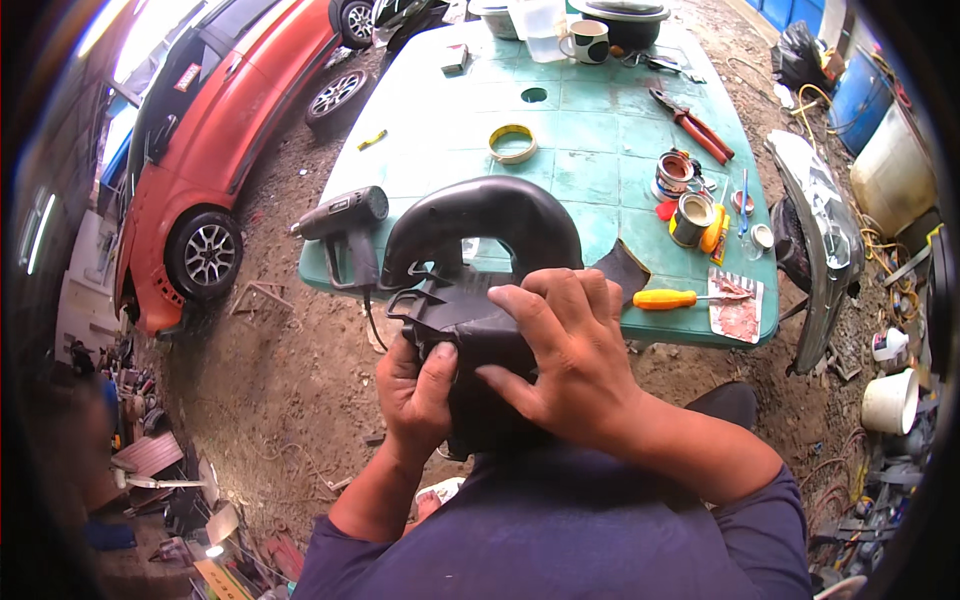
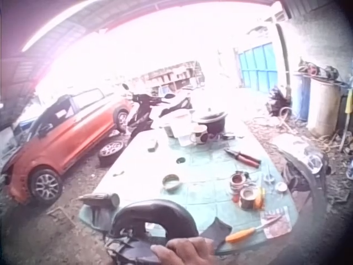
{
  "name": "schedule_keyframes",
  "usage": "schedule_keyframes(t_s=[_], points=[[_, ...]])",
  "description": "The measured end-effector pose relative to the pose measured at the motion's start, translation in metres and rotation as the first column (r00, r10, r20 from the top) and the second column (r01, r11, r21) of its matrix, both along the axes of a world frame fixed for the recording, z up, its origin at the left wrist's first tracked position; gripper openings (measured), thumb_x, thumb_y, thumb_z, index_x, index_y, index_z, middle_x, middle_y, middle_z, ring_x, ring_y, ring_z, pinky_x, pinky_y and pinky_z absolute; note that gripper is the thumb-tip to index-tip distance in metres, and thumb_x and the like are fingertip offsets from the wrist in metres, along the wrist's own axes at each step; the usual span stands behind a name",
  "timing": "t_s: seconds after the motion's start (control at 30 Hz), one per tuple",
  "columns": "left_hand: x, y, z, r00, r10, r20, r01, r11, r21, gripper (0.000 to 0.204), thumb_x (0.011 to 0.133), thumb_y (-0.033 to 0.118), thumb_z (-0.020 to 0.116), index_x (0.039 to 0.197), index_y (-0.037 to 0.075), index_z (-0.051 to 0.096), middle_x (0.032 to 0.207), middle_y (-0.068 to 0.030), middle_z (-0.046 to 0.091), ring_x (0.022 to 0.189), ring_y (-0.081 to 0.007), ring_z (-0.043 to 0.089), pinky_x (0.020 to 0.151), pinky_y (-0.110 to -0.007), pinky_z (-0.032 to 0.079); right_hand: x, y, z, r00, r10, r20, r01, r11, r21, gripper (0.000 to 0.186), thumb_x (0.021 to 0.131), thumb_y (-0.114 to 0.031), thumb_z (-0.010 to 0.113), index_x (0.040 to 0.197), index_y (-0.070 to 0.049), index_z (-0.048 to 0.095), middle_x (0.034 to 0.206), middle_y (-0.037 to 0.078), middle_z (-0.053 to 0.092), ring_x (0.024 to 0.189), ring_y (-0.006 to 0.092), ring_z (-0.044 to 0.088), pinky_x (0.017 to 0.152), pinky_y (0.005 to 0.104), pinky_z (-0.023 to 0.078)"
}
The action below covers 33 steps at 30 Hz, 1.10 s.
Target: Sanding a plastic car intake component by hand with sandpaper.
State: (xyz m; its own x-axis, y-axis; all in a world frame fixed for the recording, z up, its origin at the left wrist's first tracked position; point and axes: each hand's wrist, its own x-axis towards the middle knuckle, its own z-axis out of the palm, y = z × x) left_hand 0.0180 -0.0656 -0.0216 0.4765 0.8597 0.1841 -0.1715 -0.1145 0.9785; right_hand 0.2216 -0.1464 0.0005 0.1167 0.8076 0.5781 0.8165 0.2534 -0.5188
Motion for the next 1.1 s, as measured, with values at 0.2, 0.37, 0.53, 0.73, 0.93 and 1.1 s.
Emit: schedule_keyframes(t_s=[0.2,0.37,0.53,0.73,0.93,1.1], points=[[0.006,0.010,0.015,0.989,0.073,0.130,-0.059,0.992,-0.113,0.033,0.113,0.008,0.060,0.143,-0.004,0.069,0.130,-0.0129,0.079,0.117,-0.0197,0.076,0.105,-0.035,0.061,0.002,-0.010,0.007,0.993,-0.059,0.100,0.046,0.990,0.130,0.056,0.079,-0.024,0.091,0.132,-0.011,0.076,0.131,0.009,0.059,0.121,0.0316,0.056,0.104,0.0552,0.037],[0.026,0.010,0.032,0.961,0.140,0.239,-0.061,0.948,-0.311,0.029,0.111,0.006,0.061,0.136,-0.002,0.072,0.122,-0.0109,0.080,0.106,-0.0195,0.078,0.098,-0.035,0.065,-0.004,-0.015,0.020,0.979,-0.073,0.189,0.039,0.983,0.180,0.050,0.080,-0.022,0.092,0.129,-0.013,0.083,0.123,0.006,0.061,0.112,0.0294,0.056,0.101,0.0537,0.038],[0.039,0.009,0.031,0.957,0.129,0.258,-0.033,0.937,-0.348,0.030,0.109,0.011,0.061,0.133,-0.003,0.072,0.122,-0.0121,0.079,0.107,-0.0216,0.078,0.099,-0.036,0.063,-0.005,-0.013,0.028,0.980,-0.027,0.199,0.002,0.992,0.125,0.039,0.088,-0.023,0.080,0.123,-0.005,0.082,0.116,0.005,0.065,0.111,0.0251,0.060,0.096,0.0483,0.039],[0.045,0.005,0.029,0.944,0.036,0.328,0.100,0.916,-0.388,0.044,0.106,0.024,0.061,0.141,-0.003,0.068,0.130,-0.0148,0.078,0.118,-0.0276,0.076,0.110,-0.042,0.059,0.008,-0.017,0.033,0.966,0.011,0.257,-0.030,0.997,0.069,0.040,0.089,-0.020,0.082,0.125,-0.002,0.081,0.115,0.005,0.065,0.110,0.0262,0.059,0.097,0.0474,0.040],[0.045,0.004,0.029,0.914,-0.005,0.405,0.213,0.856,-0.471,0.049,0.103,0.022,0.060,0.145,-0.003,0.065,0.134,-0.0159,0.076,0.124,-0.0287,0.075,0.115,-0.044,0.058,0.018,-0.013,0.028,0.978,0.085,0.191,-0.090,0.996,0.016,0.035,0.094,-0.020,0.079,0.122,0.000,0.082,0.113,0.006,0.067,0.111,0.0273,0.060,0.097,0.0479,0.039],[0.046,0.002,0.031,0.908,-0.058,0.415,0.263,0.851,-0.455,0.055,0.101,0.024,0.059,0.149,-0.004,0.063,0.141,-0.0191,0.073,0.129,-0.0308,0.073,0.118,-0.046,0.057,0.025,-0.014,0.030,0.979,0.085,0.186,-0.083,0.996,-0.014,0.042,0.088,-0.019,0.088,0.126,-0.003,0.082,0.113,0.005,0.065,0.109,0.0277,0.059,0.099,0.0456,0.042]])
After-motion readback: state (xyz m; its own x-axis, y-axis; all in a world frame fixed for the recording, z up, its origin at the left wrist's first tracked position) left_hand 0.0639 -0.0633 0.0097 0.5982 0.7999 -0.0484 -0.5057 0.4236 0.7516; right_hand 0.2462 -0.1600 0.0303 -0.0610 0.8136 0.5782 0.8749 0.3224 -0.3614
